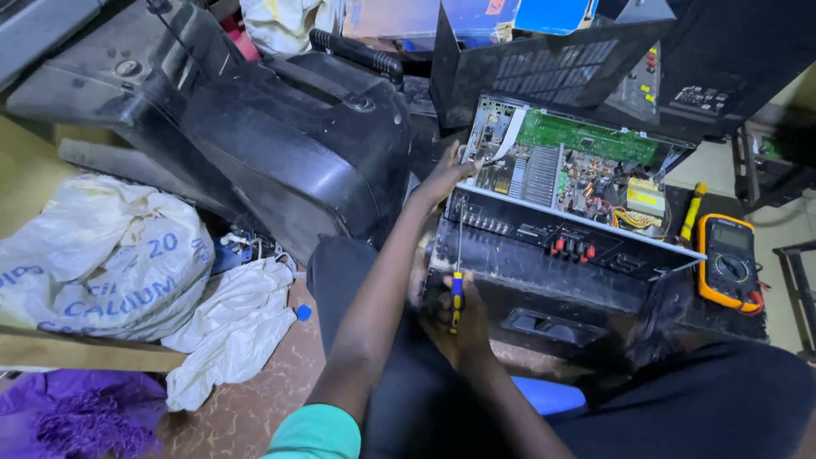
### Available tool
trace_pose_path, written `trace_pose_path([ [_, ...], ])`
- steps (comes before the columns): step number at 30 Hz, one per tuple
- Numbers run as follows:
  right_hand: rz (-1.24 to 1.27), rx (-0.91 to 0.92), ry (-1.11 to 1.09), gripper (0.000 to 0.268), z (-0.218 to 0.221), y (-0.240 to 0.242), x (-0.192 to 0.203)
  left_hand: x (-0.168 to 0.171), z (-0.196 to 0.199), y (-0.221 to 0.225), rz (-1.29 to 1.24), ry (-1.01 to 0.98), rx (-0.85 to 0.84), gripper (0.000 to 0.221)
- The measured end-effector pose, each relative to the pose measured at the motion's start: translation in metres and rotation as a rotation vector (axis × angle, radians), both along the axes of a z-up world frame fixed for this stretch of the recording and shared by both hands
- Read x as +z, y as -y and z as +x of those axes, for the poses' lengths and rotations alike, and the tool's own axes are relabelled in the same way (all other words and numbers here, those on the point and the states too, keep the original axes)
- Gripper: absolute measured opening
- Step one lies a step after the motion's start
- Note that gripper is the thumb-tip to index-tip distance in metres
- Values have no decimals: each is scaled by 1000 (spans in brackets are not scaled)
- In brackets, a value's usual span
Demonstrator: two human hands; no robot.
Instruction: Unscrewing the back panel components of an electronic device using a screwdriver.
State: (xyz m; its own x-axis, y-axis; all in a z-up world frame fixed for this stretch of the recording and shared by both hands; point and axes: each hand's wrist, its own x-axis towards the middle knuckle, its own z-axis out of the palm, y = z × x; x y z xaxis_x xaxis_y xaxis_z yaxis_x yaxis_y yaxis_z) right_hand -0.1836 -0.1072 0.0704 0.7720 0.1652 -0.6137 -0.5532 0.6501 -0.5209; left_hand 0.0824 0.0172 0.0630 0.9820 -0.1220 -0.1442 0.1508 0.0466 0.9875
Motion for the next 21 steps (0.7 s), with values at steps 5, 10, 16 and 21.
trace_pose_path([
  [5,-99,-13,-71,25,6,-5,-2,-84,69,8,-220,111,41,96],
  [10,-2,-14,-77,33,3,3,-28,-64,45,8,-113,75,47,90],
  [16,-20,-8,-43,52,10,3,-26,-73,59,9,-87,107,150,74],
  [21,-28,34,-42,64,6,0,9,-4,27,1,43,24,-48,117],
])
